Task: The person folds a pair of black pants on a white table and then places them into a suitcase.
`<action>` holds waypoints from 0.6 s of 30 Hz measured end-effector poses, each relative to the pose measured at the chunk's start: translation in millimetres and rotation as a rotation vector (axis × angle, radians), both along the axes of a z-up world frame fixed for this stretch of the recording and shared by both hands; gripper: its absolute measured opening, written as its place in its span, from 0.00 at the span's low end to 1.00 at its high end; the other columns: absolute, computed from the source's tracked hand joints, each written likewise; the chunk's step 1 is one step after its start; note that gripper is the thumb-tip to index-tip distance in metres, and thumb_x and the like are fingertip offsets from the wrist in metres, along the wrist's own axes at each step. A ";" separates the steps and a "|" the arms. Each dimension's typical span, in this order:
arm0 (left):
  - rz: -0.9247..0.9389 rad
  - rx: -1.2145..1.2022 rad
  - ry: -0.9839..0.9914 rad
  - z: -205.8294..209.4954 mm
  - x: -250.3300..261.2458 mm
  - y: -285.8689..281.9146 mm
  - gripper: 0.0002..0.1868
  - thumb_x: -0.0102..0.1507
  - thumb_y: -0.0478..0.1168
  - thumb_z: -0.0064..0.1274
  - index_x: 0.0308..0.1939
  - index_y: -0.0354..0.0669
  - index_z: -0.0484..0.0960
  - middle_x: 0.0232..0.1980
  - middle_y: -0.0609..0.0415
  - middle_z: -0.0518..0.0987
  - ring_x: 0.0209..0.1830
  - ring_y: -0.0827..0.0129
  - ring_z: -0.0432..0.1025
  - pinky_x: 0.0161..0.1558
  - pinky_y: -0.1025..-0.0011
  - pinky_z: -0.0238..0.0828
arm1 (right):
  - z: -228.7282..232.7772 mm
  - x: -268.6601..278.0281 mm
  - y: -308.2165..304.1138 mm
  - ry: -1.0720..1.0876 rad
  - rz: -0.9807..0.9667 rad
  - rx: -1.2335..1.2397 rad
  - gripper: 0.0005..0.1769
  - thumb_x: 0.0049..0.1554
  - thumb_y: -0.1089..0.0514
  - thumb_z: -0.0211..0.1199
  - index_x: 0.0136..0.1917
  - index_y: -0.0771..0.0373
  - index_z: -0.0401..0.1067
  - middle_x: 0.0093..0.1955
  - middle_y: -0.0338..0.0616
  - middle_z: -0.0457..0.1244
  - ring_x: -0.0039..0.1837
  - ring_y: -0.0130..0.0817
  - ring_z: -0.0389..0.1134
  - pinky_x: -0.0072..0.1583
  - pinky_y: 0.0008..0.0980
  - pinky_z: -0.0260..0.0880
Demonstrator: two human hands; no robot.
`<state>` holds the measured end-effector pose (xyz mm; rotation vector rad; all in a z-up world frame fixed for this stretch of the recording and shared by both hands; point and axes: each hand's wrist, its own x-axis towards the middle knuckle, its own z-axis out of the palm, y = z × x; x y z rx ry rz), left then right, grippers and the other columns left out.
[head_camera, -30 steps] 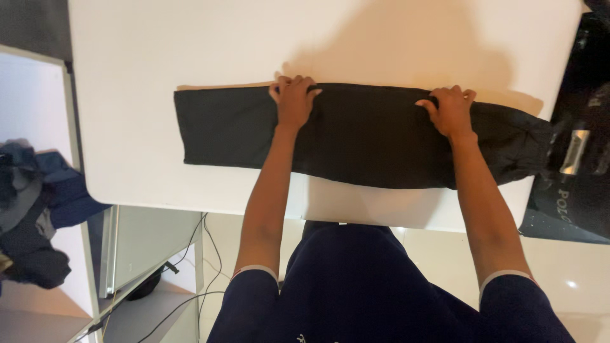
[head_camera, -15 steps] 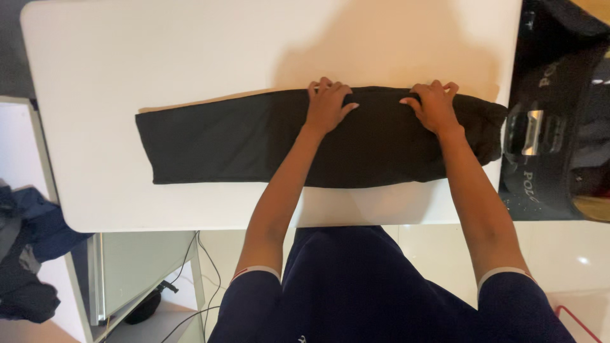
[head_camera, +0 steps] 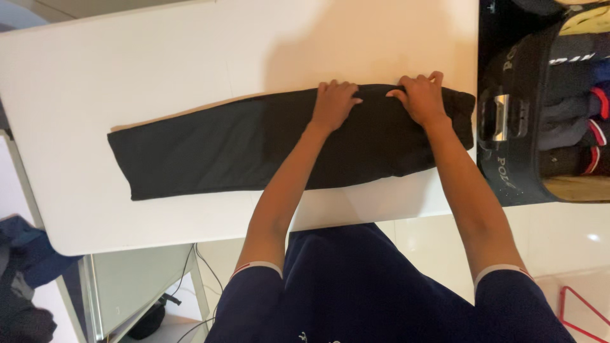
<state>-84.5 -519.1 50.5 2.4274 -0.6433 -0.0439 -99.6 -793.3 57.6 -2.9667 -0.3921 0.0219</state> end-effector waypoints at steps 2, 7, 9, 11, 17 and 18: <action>0.071 0.068 0.136 7.6 7.8 8.0 0.16 0.67 0.52 0.55 0.50 0.47 0.81 0.48 0.55 0.81 0.51 0.58 0.70 0.61 0.54 0.57 | 8.7 0.4 -22.1 0.006 -0.016 -0.001 0.29 0.67 0.32 0.65 0.46 0.61 0.77 0.42 0.47 0.68 0.51 0.45 0.66 0.71 0.54 0.49; 0.085 0.003 -0.023 15.4 4.6 -4.0 0.15 0.64 0.51 0.58 0.45 0.45 0.81 0.46 0.54 0.76 0.49 0.59 0.67 0.59 0.53 0.57 | 34.0 -18.7 -69.2 -0.045 0.035 0.004 0.34 0.55 0.26 0.67 0.46 0.61 0.79 0.41 0.46 0.69 0.53 0.44 0.66 0.67 0.53 0.46; 0.053 -0.008 -0.088 11.7 2.1 -15.0 0.13 0.65 0.49 0.57 0.46 0.46 0.81 0.47 0.56 0.75 0.51 0.60 0.67 0.60 0.53 0.58 | 34.0 -19.3 -81.8 0.057 -0.005 0.020 0.31 0.58 0.28 0.68 0.46 0.60 0.80 0.43 0.49 0.67 0.52 0.43 0.65 0.70 0.53 0.47; 0.094 0.043 -0.030 8.5 5.4 -17.0 0.13 0.66 0.49 0.57 0.48 0.47 0.81 0.49 0.56 0.75 0.53 0.59 0.67 0.61 0.52 0.57 | 36.5 -15.1 -96.6 0.177 -0.157 0.047 0.31 0.63 0.29 0.66 0.49 0.61 0.79 0.46 0.49 0.68 0.53 0.46 0.63 0.70 0.49 0.50; 0.160 -0.095 -0.182 15.9 -23.2 -25.2 0.22 0.69 0.47 0.54 0.64 0.42 0.73 0.63 0.45 0.70 0.64 0.53 0.65 0.67 0.50 0.56 | 55.5 -36.5 -71.2 -0.313 -0.258 0.164 0.29 0.66 0.42 0.68 0.64 0.68 0.68 0.68 0.58 0.60 0.70 0.56 0.56 0.69 0.52 0.49; 0.143 -0.126 -0.190 17.4 -40.8 -24.5 0.22 0.71 0.47 0.53 0.66 0.42 0.72 0.65 0.45 0.69 0.67 0.52 0.64 0.69 0.50 0.55 | 57.4 -52.7 -59.2 -0.418 -0.271 0.192 0.28 0.68 0.45 0.66 0.68 0.68 0.65 0.71 0.60 0.57 0.71 0.57 0.55 0.70 0.54 0.49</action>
